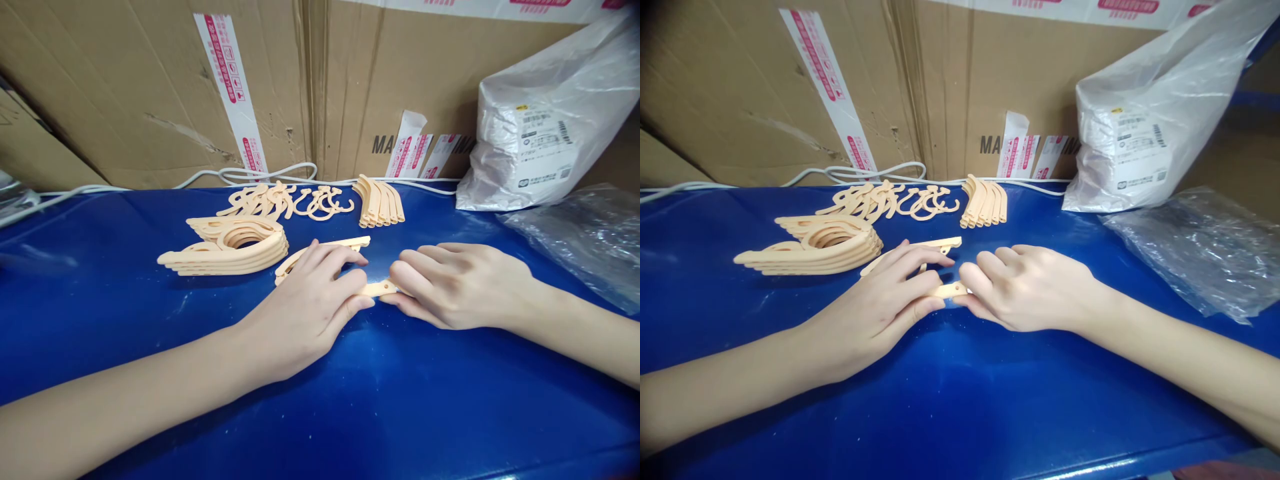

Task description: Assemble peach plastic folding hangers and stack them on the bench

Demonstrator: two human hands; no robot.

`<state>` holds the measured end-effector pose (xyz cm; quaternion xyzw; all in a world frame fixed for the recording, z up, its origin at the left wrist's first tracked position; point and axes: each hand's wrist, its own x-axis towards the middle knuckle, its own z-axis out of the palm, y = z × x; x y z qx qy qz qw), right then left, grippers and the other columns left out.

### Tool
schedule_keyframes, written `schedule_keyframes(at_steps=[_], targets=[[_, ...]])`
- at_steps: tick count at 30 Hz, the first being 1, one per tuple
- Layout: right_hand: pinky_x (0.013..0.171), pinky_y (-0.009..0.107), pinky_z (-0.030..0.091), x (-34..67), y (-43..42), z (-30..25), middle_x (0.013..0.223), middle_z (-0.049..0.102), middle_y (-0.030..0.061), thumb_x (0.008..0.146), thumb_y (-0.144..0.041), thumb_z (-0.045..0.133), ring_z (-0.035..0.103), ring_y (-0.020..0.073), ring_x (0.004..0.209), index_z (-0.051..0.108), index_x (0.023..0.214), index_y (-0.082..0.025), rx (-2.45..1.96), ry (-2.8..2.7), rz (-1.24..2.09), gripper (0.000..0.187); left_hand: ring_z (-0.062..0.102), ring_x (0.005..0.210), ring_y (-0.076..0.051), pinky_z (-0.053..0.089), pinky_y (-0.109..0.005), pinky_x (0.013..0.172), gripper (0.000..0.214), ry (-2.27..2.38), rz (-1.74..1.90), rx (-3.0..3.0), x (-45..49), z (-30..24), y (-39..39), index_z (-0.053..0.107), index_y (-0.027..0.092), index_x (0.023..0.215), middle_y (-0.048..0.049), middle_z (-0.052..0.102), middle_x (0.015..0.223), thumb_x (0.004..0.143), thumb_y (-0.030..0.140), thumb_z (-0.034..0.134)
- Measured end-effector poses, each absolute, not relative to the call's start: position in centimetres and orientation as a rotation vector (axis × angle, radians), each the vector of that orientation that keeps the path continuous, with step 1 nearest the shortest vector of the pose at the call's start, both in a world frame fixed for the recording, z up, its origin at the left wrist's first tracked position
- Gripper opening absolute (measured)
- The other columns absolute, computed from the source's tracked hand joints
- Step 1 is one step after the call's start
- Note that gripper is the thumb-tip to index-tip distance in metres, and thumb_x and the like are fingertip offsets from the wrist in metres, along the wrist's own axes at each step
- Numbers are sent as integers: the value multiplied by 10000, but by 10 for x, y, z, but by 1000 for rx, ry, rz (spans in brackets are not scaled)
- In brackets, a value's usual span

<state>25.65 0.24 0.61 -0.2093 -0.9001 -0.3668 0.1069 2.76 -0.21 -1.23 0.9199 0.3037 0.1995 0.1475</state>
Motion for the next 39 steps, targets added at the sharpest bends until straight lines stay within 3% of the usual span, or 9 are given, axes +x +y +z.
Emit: schedule_keyframes(at_steps=[12, 18, 22, 26, 30, 39], targets=[[491, 302, 291, 257, 6, 2, 569, 533, -14, 1010, -340, 351, 474, 143, 457, 488, 755, -202, -613, -2732, -967, 321, 429, 1247, -213, 208, -483, 1150, 252, 860, 579, 2639, 27, -15, -2, 576, 198, 903, -59, 536, 1262, 1021, 269, 365], [500, 288, 294, 256, 2, 3, 600, 482, -16, 928, -269, 375, 411, 132, 489, 471, 741, -204, -596, -2856, -407, 220, 469, 1230, -242, 302, -472, 1073, 296, 1005, 646, 2549, 26, -10, -2, 597, 198, 914, -63, 575, 1250, 998, 410, 408], [548, 304, 309, 248, -13, 8, 631, 467, -1, 799, -151, 414, 366, 153, 563, 487, 701, -202, -523, -2882, -136, 132, 503, 1194, -214, 393, -390, 998, 172, 1086, 711, 2421, 27, -8, 2, 610, 191, 935, -60, 589, 1200, 962, 244, 448], [726, 353, 386, 243, -22, 13, 823, 586, 57, 814, -140, 433, 478, 198, 774, 565, 793, -177, -469, -2882, 59, 139, 524, 1164, -191, 409, -342, 995, 179, 1061, 787, 2415, 26, -10, 9, 603, 175, 987, -57, 585, 1179, 856, 88, 516], [920, 403, 393, 244, -20, 17, 1139, 588, 118, 840, -112, 451, 512, 248, 1060, 585, 912, -170, -499, -2862, 188, 163, 551, 1107, -168, 432, -303, 956, 183, 1083, 844, 2427, 22, -11, 11, 592, 168, 1007, -44, 585, 1140, 842, 93, 569], [871, 339, 480, 250, -16, 13, 1231, 563, 129, 853, -174, 573, 572, 218, 1041, 575, 1035, -167, -688, -2732, 129, 182, 599, 1024, -162, 453, -311, 891, 176, 1229, 897, 2458, 21, -6, 8, 580, 191, 1040, 1, 629, 1078, 865, 179, 591]])
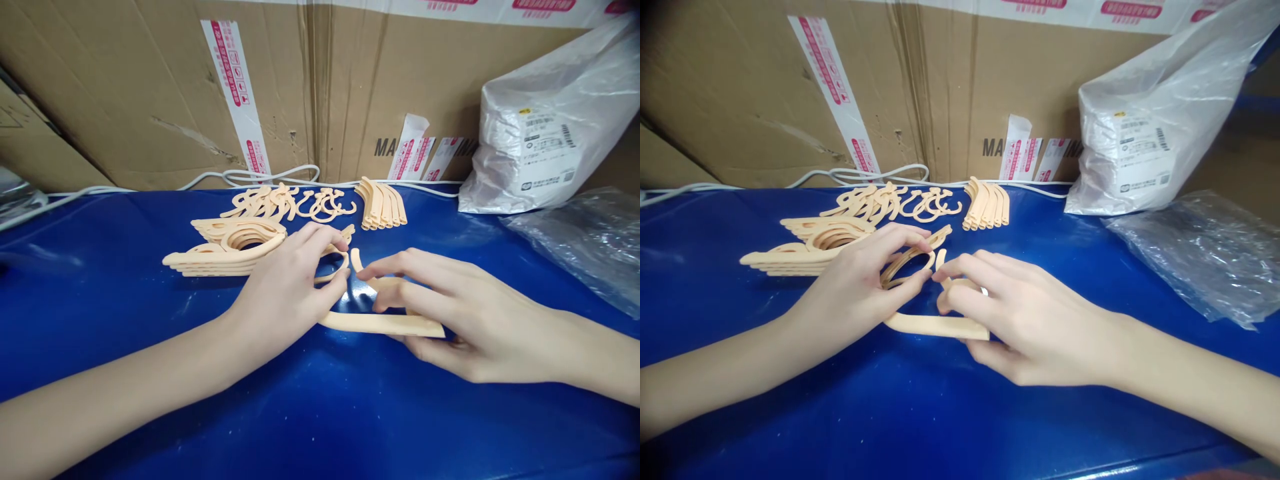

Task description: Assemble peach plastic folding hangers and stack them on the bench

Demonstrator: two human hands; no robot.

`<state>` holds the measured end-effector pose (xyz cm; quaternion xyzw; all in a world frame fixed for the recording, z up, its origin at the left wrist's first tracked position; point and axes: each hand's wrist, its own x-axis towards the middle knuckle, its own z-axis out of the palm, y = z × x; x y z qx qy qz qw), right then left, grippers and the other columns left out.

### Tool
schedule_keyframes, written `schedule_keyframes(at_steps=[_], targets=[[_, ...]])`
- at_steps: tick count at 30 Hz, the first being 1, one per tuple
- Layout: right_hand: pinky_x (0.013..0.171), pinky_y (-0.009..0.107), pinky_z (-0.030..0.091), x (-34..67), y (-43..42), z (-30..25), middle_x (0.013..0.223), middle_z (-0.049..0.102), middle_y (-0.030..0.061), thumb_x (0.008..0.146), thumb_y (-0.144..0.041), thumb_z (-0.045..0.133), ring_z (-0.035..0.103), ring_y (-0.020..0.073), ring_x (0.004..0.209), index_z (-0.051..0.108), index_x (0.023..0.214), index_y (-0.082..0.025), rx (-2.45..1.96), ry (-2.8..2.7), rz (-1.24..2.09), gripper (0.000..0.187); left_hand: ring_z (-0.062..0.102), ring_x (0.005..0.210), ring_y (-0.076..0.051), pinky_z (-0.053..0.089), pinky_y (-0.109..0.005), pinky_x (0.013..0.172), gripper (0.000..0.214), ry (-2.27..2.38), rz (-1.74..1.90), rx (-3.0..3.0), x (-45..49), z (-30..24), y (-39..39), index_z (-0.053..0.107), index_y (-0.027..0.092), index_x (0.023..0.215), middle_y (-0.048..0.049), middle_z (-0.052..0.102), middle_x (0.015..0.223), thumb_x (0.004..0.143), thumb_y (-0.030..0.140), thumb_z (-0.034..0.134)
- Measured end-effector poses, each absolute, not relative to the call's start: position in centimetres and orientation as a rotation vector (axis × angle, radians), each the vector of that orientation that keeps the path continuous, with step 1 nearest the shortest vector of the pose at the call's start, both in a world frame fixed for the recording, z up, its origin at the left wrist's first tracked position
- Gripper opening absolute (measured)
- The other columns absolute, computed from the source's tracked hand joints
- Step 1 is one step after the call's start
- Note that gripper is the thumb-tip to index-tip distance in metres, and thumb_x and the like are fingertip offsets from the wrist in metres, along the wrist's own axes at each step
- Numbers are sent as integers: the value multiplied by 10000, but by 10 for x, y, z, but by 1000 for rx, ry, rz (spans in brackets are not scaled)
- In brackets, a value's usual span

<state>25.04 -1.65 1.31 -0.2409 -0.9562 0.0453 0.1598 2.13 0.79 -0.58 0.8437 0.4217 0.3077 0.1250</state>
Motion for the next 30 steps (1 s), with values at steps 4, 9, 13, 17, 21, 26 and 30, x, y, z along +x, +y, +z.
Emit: schedule_keyframes(at_steps=[4, 9, 13, 17, 21, 26, 30], targets=[[859, 285, 502, 247, -19, 17, 1161, 599, 122, 863, -403, 651, 604, 191, 1016, 596, 1004, -161, -632, -2753, 298, 285, 597, 1025, -174, 453, -342, 914, 166, 1272, 865, 2466, 22, -6, 7, 582, 202, 1057, 3, 630, 1099, 891, 218, 574], [843, 231, 511, 241, -23, 22, 1091, 639, 100, 868, -331, 661, 633, 155, 974, 598, 825, -169, -585, -2687, 523, 179, 606, 1023, -191, 454, -368, 914, 151, 1327, 813, 2441, 23, -4, 5, 594, 209, 1038, -2, 646, 1111, 896, 258, 578], [874, 226, 517, 243, -27, 21, 1112, 676, 82, 865, -232, 646, 653, 152, 1008, 587, 1049, -163, -627, -2604, 596, 204, 626, 997, -196, 468, -363, 858, 203, 1389, 784, 2343, 24, -2, 7, 609, 239, 1053, 19, 677, 1061, 855, 280, 621], [898, 198, 516, 245, -32, 19, 1219, 658, 37, 818, -105, 609, 645, 147, 1092, 453, 1274, -217, -673, -2501, 662, 495, 640, 985, -208, 477, -372, 836, 217, 1409, 729, 2265, 26, 0, 6, 617, 254, 1053, 25, 697, 1046, 848, 324, 614], [962, 220, 488, 242, -33, 17, 1295, 618, 30, 781, -17, 538, 596, 157, 1185, 396, 1348, -254, -645, -2522, 715, 631, 637, 1026, -214, 480, -378, 871, 193, 1418, 695, 2269, 26, 0, 3, 634, 251, 1016, 12, 702, 1085, 835, 315, 625], [884, 216, 502, 244, -22, 11, 1139, 669, 17, 740, 28, 528, 645, 134, 1018, 499, 1269, -225, -658, -2584, 801, 587, 619, 1096, -226, 491, -384, 905, 206, 1368, 719, 2409, 25, -6, 1, 632, 238, 1033, -18, 684, 1177, 837, 302, 613], [893, 323, 493, 250, -7, 6, 1020, 677, 40, 796, -11, 516, 614, 175, 987, 582, 1127, -203, -695, -2655, 525, 388, 603, 1123, -240, 503, -383, 895, 228, 1359, 688, 2540, 25, -10, 0, 628, 216, 1044, -47, 658, 1232, 838, 314, 621]])
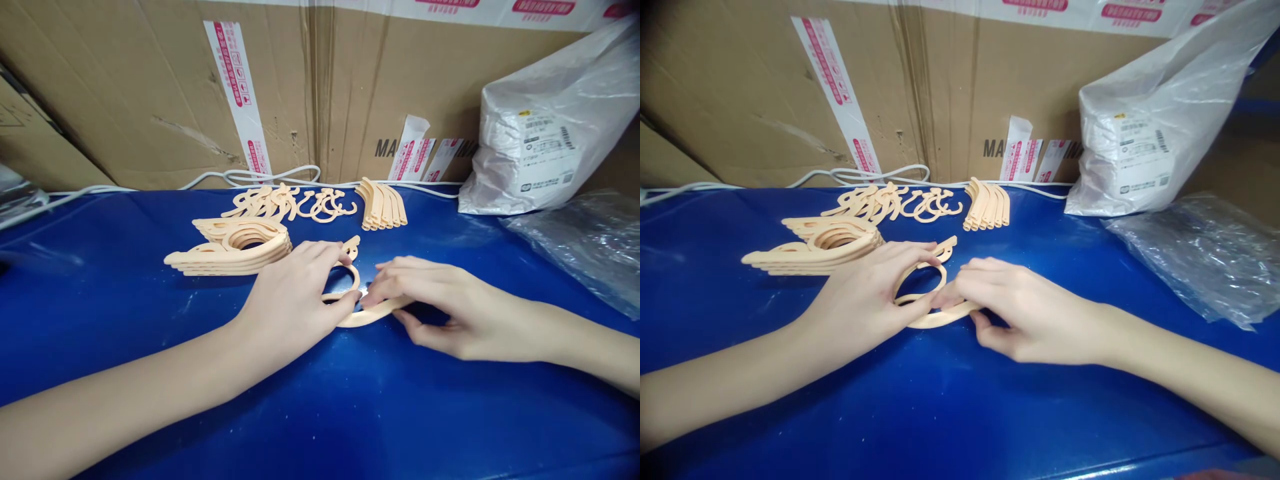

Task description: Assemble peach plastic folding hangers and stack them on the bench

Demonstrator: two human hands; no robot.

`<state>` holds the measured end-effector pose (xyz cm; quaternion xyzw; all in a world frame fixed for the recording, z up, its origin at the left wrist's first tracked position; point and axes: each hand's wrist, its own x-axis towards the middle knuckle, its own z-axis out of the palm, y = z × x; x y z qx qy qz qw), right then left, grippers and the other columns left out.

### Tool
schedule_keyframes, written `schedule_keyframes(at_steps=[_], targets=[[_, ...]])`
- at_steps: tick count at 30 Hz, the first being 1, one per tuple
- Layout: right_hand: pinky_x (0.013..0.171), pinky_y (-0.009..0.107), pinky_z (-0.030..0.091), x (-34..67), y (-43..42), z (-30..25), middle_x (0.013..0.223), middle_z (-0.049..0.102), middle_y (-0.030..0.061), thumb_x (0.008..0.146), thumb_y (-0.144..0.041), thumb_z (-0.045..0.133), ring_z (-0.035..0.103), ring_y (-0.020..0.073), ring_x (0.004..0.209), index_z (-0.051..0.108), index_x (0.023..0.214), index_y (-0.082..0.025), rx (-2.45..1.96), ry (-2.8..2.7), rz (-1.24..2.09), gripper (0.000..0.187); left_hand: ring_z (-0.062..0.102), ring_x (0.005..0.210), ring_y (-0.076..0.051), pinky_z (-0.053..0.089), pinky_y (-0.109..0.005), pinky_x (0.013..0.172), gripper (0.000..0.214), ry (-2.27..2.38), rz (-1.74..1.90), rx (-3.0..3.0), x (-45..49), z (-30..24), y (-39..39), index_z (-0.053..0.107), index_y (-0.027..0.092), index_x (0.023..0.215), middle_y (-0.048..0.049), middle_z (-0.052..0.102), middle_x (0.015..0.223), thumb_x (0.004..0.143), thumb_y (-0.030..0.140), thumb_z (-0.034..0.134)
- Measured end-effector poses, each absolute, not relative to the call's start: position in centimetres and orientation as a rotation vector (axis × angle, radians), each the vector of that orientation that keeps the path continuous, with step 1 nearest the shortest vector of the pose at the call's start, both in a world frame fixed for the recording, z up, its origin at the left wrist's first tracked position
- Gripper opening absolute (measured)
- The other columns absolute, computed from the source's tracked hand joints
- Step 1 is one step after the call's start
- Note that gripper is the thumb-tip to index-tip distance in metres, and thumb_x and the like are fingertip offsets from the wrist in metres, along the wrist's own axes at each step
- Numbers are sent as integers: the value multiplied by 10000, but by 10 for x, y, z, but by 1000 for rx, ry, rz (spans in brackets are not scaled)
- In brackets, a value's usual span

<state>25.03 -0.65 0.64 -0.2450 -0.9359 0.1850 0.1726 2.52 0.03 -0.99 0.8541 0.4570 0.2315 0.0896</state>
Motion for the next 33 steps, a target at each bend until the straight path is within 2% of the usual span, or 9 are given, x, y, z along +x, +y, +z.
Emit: schedule_keyframes(at_steps=[3, 8, 11, 13, 16, 22, 28, 31, 33], targets=[[932, 391, 456, 254, 1, 5, 1004, 668, 43, 827, -50, 526, 571, 198, 1018, 592, 1077, -211, -682, -2697, 398, 304, 593, 1117, -245, 489, -386, 905, 243, 1339, 655, 2608, 25, -10, 0, 629, 199, 1063, -61, 654, 1233, 867, 343, 617], [892, 375, 440, 257, 6, 4, 980, 650, 38, 835, -31, 506, 540, 192, 1001, 588, 1057, -206, -708, -2691, 317, 294, 557, 1075, -272, 433, -465, 912, 265, 1249, 569, 2785, 24, -6, -1, 629, 178, 1104, -68, 657, 1201, 962, 337, 471], [868, 343, 445, 259, 12, 3, 967, 649, 30, 822, -2, 498, 544, 175, 981, 583, 1030, -204, -736, -2643, 323, 302, 547, 1012, -279, 428, -469, 867, 312, 1217, 432, 2910, 23, -1, -1, 630, 161, 1136, -87, 662, 1155, 952, 177, 378], [847, 337, 456, 261, 16, 1, 953, 649, 32, 830, 0, 485, 550, 175, 954, 578, 1028, -203, -757, -2629, 307, 299, 545, 969, -280, 432, -446, 824, 373, 1191, 326, 3003, 22, 1, -2, 634, 163, 1145, -91, 663, 1120, 878, 66, 393], [804, 346, 471, 263, 20, -1, 955, 642, 62, 871, -47, 471, 562, 191, 916, 589, 1039, -189, -812, -2615, 183, 249, 546, 905, -272, 429, -398, 738, 398, 1172, 260, 3134, 23, 2, -3, 645, 167, 1112, -87, 665, 1038, 831, 8, 413], [663, 298, 459, 263, 19, -3, 803, 616, 38, 904, -195, 520, 588, 174, 759, 643, 984, -177, -1028, -2598, 30, 148, 548, 776, -252, 417, -366, 646, 263, 1134, 211, 3300, 23, 8, -9, 641, 121, 1060, -85, 647, 885, 886, 70, 451], [721, 294, 484, 258, 10, 1, 899, 669, 55, 926, -205, 512, 626, 170, 820, 647, 1043, -172, -961, -2537, 299, 182, 569, 771, -240, 423, -351, 658, 175, 983, 176, 3223, 15, 24, -8, 639, 159, 1041, -55, 662, 883, 875, 147, 583], [812, 289, 502, 256, 3, 6, 1036, 697, 42, 933, -200, 518, 649, 162, 940, 620, 1134, -200, -904, -2517, 559, 225, 580, 914, -255, 444, -353, 745, 430, 936, 251, 3080, 7, 26, -4, 580, 190, 1164, -54, 657, 1055, 793, 326, 751], [897, 302, 496, 255, 0, 7, 1170, 675, 38, 941, -214, 521, 630, 161, 1055, 582, 1221, -218, -853, -2532, 709, 287, 564, 1041, -259, 450, -347, 822, 629, 912, 272, 2962, 3, 24, -2, 515, 208, 1254, -57, 617, 1197, 740, 444, 790]])
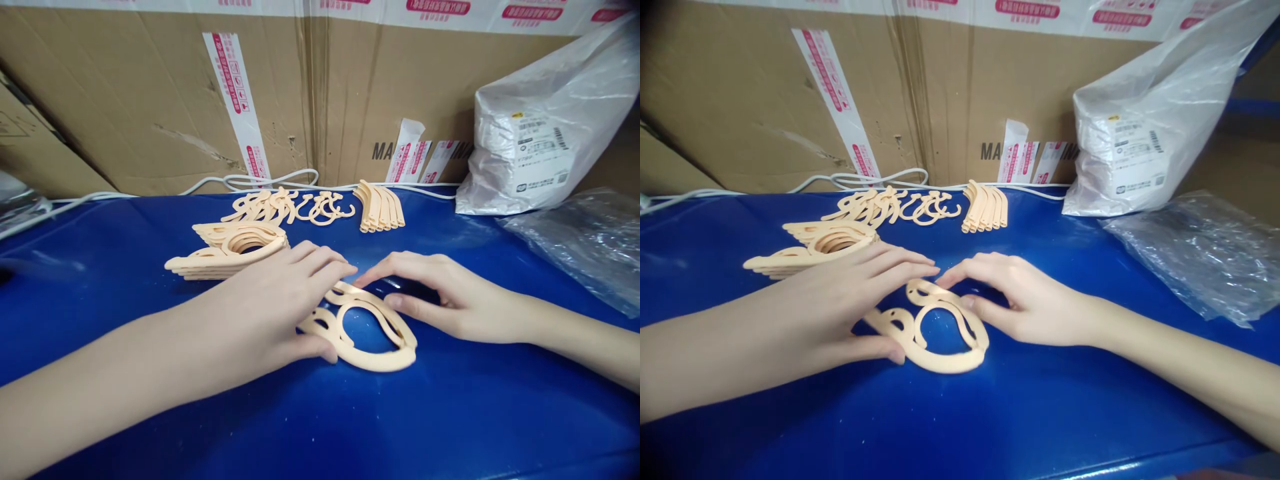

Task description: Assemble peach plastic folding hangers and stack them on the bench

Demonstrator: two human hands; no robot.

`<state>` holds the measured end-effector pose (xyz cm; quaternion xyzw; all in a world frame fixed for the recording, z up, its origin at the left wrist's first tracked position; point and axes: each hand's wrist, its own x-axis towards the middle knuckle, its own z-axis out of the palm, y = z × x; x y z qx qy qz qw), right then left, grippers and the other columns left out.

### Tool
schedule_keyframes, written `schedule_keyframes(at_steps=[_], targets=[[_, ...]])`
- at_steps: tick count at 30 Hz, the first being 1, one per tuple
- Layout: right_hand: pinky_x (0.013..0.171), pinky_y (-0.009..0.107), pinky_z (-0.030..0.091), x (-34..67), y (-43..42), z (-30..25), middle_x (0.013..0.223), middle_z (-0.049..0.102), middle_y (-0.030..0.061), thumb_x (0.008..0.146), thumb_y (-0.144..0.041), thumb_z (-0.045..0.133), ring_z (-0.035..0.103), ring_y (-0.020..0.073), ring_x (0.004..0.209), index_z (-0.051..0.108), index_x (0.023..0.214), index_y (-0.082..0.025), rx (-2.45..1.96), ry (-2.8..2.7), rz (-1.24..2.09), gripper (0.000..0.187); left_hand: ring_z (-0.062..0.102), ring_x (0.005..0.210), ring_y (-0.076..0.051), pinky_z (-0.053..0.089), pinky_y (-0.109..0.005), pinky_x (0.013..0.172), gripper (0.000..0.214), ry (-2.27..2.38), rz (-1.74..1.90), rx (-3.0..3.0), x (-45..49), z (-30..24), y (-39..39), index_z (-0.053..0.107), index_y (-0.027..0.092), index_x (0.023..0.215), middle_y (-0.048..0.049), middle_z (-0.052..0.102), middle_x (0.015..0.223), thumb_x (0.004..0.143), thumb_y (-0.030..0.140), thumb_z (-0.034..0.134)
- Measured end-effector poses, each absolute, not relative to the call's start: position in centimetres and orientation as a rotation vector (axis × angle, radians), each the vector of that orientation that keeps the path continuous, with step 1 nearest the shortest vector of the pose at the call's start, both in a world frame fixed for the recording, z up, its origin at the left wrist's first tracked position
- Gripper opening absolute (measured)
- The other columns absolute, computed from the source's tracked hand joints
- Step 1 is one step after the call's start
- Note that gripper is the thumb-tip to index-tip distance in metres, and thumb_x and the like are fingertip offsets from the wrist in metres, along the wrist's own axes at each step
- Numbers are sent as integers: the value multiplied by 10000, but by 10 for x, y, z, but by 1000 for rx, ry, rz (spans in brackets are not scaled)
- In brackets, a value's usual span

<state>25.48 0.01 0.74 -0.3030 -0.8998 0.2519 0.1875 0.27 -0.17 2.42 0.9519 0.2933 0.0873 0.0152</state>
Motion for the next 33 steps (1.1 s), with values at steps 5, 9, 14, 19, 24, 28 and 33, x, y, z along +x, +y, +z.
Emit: schedule_keyframes(at_steps=[5, 9, 14, 19, 24, 28, 33], targets=[[909, 333, 510, 256, 3, 5, 1167, 676, 46, 944, -260, 528, 635, 175, 1066, 595, 1192, -210, -925, -2422, 733, 261, 593, 999, -250, 461, -340, 786, 743, 937, 167, 2810, 2, 19, -1, 456, 224, 1334, -46, 634, 1147, 745, 580, 733], [860, 331, 516, 259, 10, 4, 1049, 701, 44, 941, -302, 529, 651, 184, 977, 643, 1041, -205, -1003, -2278, 662, 180, 612, 981, -263, 459, -352, 762, 538, 934, 152, 2872, 7, 22, -6, 523, 220, 1259, -68, 644, 1130, 806, 444, 708], [610, 262, 456, 258, 9, 10, 819, 681, 20, 901, -433, 579, 593, 149, 711, 674, 914, -194, -1168, -2279, 743, 257, 609, 962, -275, 491, -363, 733, 465, 953, 256, 2934, 13, 28, -12, 562, 181, 1175, -91, 632, 1109, 765, 360, 692], [467, 220, 278, 257, 7, 21, 582, 422, -55, 879, -449, 607, 376, 77, 532, 567, 676, -171, -1171, -2145, 1150, 346, 588, 1044, -285, 512, -376, 787, 484, 977, 578, 3043, 10, 34, -11, 514, 158, 1231, -126, 585, 1200, 804, 352, 635], [483, 209, 284, 254, 4, 25, 611, 441, -57, 887, -383, 622, 394, 66, 552, 554, 698, -168, -1060, -1989, 1387, 294, 512, 1196, -283, 466, -403, 958, 595, 1010, 639, 3007, -2, 29, -14, 378, 193, 1384, -129, 497, 1336, 879, 439, 574], [484, 205, 288, 253, 4, 21, 629, 458, -54, 883, -369, 629, 393, 63, 552, 604, 743, -163, -1059, -1913, 1474, 251, 464, 1224, -289, 389, -424, 1039, 646, 982, 650, 3017, -4, 18, -16, 325, 155, 1419, -148, 470, 1376, 901, 473, 544], [486, 213, 282, 253, 5, 17, 614, 450, -53, 864, -380, 649, 380, 67, 546, 612, 728, -162, -1062, -1877, 1507, 260, 435, 1230, -292, 351, -428, 1060, 693, 966, 674, 3078, -3, 11, -13, 310, 116, 1433, -150, 469, 1395, 920, 538, 508]])
